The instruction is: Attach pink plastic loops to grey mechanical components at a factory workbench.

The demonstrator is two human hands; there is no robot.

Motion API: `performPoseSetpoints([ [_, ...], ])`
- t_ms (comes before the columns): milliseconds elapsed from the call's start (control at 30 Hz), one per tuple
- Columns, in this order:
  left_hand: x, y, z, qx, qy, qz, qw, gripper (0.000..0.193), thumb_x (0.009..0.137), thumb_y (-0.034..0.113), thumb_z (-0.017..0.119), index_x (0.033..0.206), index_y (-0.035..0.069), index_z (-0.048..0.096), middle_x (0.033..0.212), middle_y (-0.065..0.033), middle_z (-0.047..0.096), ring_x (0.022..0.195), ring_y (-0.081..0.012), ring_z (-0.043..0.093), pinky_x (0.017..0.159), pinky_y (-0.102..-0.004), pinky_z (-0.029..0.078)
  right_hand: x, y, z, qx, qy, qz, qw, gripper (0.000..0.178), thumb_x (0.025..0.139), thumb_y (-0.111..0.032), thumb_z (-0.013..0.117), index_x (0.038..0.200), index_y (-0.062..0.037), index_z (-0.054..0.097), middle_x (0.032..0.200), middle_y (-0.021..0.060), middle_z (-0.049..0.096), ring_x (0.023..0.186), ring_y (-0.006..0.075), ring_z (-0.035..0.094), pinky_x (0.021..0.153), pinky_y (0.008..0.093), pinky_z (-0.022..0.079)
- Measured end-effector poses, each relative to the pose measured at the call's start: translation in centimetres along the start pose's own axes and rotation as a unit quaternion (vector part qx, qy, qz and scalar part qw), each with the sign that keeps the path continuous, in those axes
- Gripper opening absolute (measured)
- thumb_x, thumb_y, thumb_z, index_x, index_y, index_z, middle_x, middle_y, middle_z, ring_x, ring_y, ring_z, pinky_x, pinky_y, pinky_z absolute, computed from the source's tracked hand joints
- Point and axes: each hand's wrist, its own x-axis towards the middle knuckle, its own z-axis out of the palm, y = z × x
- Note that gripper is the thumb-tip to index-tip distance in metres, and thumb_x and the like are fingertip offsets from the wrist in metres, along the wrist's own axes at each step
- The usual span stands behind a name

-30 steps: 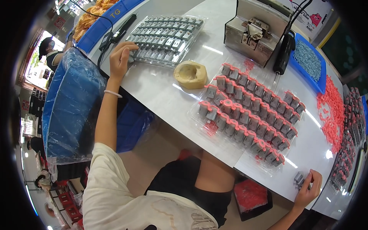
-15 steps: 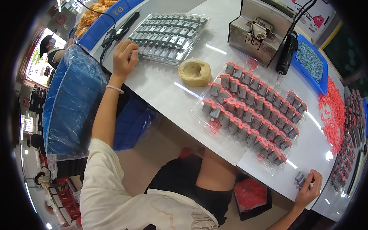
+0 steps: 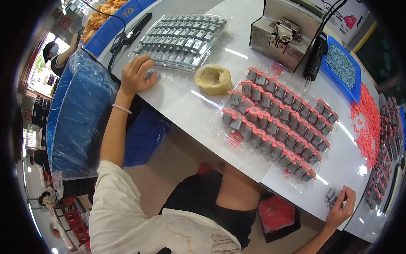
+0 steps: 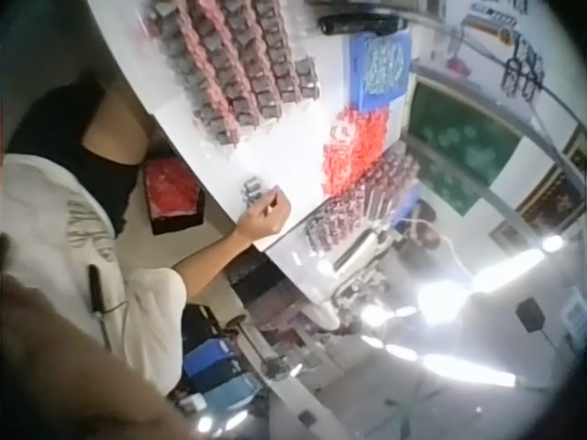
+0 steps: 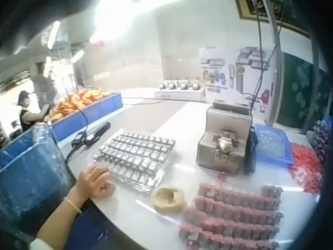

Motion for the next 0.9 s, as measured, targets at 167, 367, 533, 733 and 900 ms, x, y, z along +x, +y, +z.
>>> performPoseSetpoints([
  [167, -0.5, -0.2, -0.3, -0.021, -0.045, -0.012, 0.999, 0.025, 0.068, 0.017, 0.069, 0.089, 0.008, 0.058, 0.088, -0.0053, 0.058, 0.074, -0.0228, 0.060, 0.059, -0.0314, 0.050, 0.0, 0.0, 0.0, 0.006, 0.006, 0.005, 1.000, 0.008, 0.089, 0.000, 0.052, 0.091, 0.0051, 0.058, 0.086, 0.0131, 0.059, 0.077, 0.0246, 0.056, 0.071, 0.0314, 0.045],
  [367, -1.0, 0.3, -1.2, -0.045, -0.125, -0.036, 0.991, 0.029, 0.070, 0.021, 0.071, 0.094, 0.007, 0.060, 0.091, -0.0070, 0.059, 0.072, -0.0234, 0.061, 0.060, -0.0323, 0.050, 0.1, -0.1, 0.0, 0.002, 0.006, -0.011, 1.000, 0.008, 0.089, 0.000, 0.052, 0.092, 0.0048, 0.058, 0.086, 0.0131, 0.059, 0.077, 0.0242, 0.057, 0.070, 0.0314, 0.045],
  [533, -0.2, 0.7, -1.3, -0.022, -0.147, 0.031, 0.988, 0.029, 0.072, 0.029, 0.071, 0.092, 0.012, 0.057, 0.087, -0.0016, 0.056, 0.071, -0.0166, 0.059, 0.056, -0.0295, 0.049, 0.1, -0.1, 0.1, 0.009, 0.010, -0.014, 1.000, 0.008, 0.089, 0.001, 0.052, 0.092, 0.0046, 0.058, 0.086, 0.0128, 0.058, 0.076, 0.0236, 0.056, 0.068, 0.0309, 0.045],
  [733, 0.3, 2.1, -2.3, -0.065, -0.160, 0.030, 0.985, 0.032, 0.073, 0.026, 0.070, 0.099, 0.011, 0.059, 0.095, -0.0053, 0.058, 0.075, -0.0216, 0.061, 0.062, -0.0304, 0.050, 0.0, -0.2, 0.1, 0.016, 0.006, 0.009, 1.000, 0.008, 0.089, 0.000, 0.052, 0.092, 0.0044, 0.058, 0.085, 0.0123, 0.058, 0.076, 0.0230, 0.056, 0.066, 0.0306, 0.045],
  [900, 0.0, 2.7, -2.1, 0.012, -0.200, 0.033, 0.979, 0.029, 0.076, 0.027, 0.067, 0.097, 0.011, 0.059, 0.087, -0.0033, 0.057, 0.069, -0.0195, 0.057, 0.057, -0.0293, 0.047, 0.0, 0.0, 0.1, 0.013, 0.007, 0.002, 1.000, 0.007, 0.089, 0.000, 0.052, 0.091, 0.0047, 0.057, 0.085, 0.0121, 0.058, 0.076, 0.0228, 0.056, 0.067, 0.0305, 0.044],
])
